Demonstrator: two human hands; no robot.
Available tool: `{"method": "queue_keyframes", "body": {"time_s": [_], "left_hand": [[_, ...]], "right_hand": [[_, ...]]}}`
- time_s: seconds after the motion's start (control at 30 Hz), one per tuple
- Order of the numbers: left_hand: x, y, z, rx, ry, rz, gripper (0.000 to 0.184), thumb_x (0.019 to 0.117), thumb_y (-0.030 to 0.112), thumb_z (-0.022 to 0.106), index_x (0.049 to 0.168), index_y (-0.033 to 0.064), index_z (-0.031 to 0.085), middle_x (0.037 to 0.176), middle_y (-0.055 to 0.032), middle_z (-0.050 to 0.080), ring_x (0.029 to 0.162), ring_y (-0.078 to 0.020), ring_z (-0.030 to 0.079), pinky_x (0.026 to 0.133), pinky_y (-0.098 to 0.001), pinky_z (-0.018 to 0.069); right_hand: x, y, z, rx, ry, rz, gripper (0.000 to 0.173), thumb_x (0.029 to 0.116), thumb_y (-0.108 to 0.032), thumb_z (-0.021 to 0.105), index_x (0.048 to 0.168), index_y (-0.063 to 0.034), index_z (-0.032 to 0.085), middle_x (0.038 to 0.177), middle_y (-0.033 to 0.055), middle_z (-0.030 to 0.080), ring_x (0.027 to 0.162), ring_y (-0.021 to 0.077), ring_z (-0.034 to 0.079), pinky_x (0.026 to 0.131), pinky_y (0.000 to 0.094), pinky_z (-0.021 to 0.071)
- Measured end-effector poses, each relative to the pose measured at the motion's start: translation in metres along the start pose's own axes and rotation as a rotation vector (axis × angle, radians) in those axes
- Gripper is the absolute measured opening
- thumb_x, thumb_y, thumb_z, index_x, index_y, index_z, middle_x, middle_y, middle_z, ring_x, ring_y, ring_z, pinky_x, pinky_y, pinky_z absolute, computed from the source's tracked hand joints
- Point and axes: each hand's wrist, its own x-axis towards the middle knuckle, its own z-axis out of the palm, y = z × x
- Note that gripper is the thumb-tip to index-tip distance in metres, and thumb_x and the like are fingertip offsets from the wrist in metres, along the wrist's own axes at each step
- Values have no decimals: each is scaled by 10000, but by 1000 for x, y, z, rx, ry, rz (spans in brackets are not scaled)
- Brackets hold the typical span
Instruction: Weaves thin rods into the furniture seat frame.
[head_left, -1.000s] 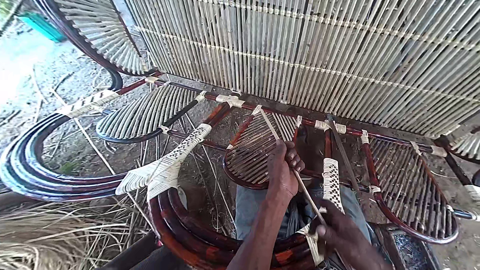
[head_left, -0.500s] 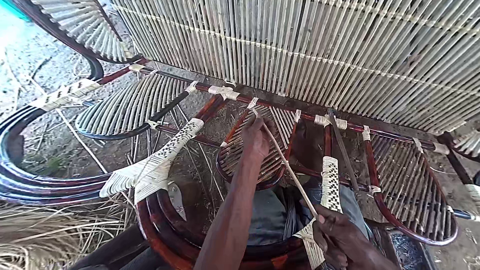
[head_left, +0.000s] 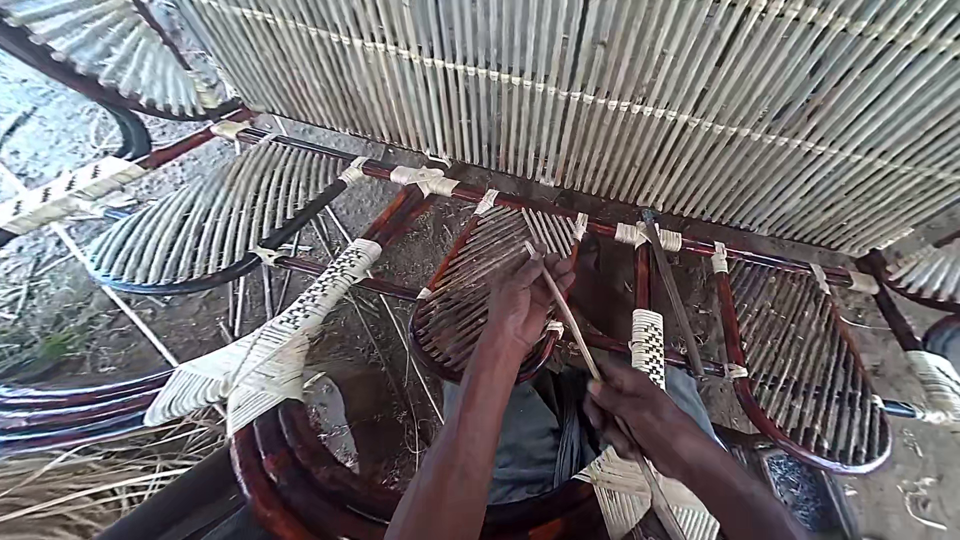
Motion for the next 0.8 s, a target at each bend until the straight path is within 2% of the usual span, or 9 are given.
{"method": "queue_keyframes", "body": {"time_s": [0.1, 0.17, 0.33, 0.47, 0.57, 0.67, 0.73, 0.8], "left_hand": [[-22, -19, 3, 31, -30, -34, 189, 1099, 97, 431, 1159, 41, 602, 891, -102, 743, 812, -233, 762, 789, -400, 647], [-31, -22, 3, 41, -31, -29, 198, 1101, 84, 409, 1143, 45, 599, 859, -94, 727, 765, -230, 754, 743, -399, 651], [-48, -30, 10, 97, -38, -112, 199, 1115, 122, 388, 1189, 64, 563, 821, -62, 672, 677, -184, 708, 671, -357, 639], [-65, -34, 6, 141, -124, -161, 338, 1135, 275, 343, 1190, 88, 619, 753, -27, 613, 589, -133, 635, 606, -316, 610], [-67, -33, 6, 47, -134, -245, 327, 1135, 291, 329, 1102, 107, 598, 667, 12, 496, 487, -75, 493, 466, -207, 472], [-67, -27, 11, 29, -125, -335, 336, 1137, 306, 301, 1035, 114, 557, 630, 33, 430, 442, -52, 411, 416, -177, 397], [-68, -20, 14, 115, -160, -410, 329, 1138, 321, 280, 1010, 128, 514, 626, 45, 402, 427, -30, 366, 400, -157, 361], [-67, -12, 19, 268, -188, -515, 322, 1139, 316, 295, 964, 126, 487, 604, 54, 367, 409, -14, 321, 383, -142, 329]], "right_hand": [[14, -13, -1, 25, 8, 115, 133, 1119, -232, 400, 1191, -161, 487, 708, -29, 441, 456, 34, 348, 394, 181, 316], [15, -11, -3, 61, -49, 146, 131, 1119, -231, 396, 1060, -155, 484, 666, -42, 402, 435, 23, 317, 379, 170, 302], [11, -5, -9, 127, -102, 163, 120, 1115, -204, 385, 1062, -154, 480, 650, -52, 385, 425, 15, 324, 376, 161, 322], [6, -2, -11, 148, -165, 226, 201, 1122, -228, 370, 950, -163, 451, 603, -74, 340, 417, 6, 310, 376, 153, 330], [3, -1, -7, 67, -180, 198, 171, 1116, -238, 387, 978, -158, 447, 598, -69, 333, 418, 33, 336, 386, 190, 377], [-1, -3, -3, -108, -189, 147, 95, 1109, -243, 397, 1077, -160, 429, 631, -56, 354, 432, 68, 385, 399, 247, 426], [-4, -4, 1, -227, -198, 148, 101, 1104, -247, 400, 1129, -151, 416, 648, -44, 372, 438, 86, 408, 408, 270, 443], [-6, -4, 5, -354, -211, 166, 142, 1102, -265, 402, 1131, -129, 427, 660, -22, 395, 447, 109, 434, 429, 293, 458]]}}
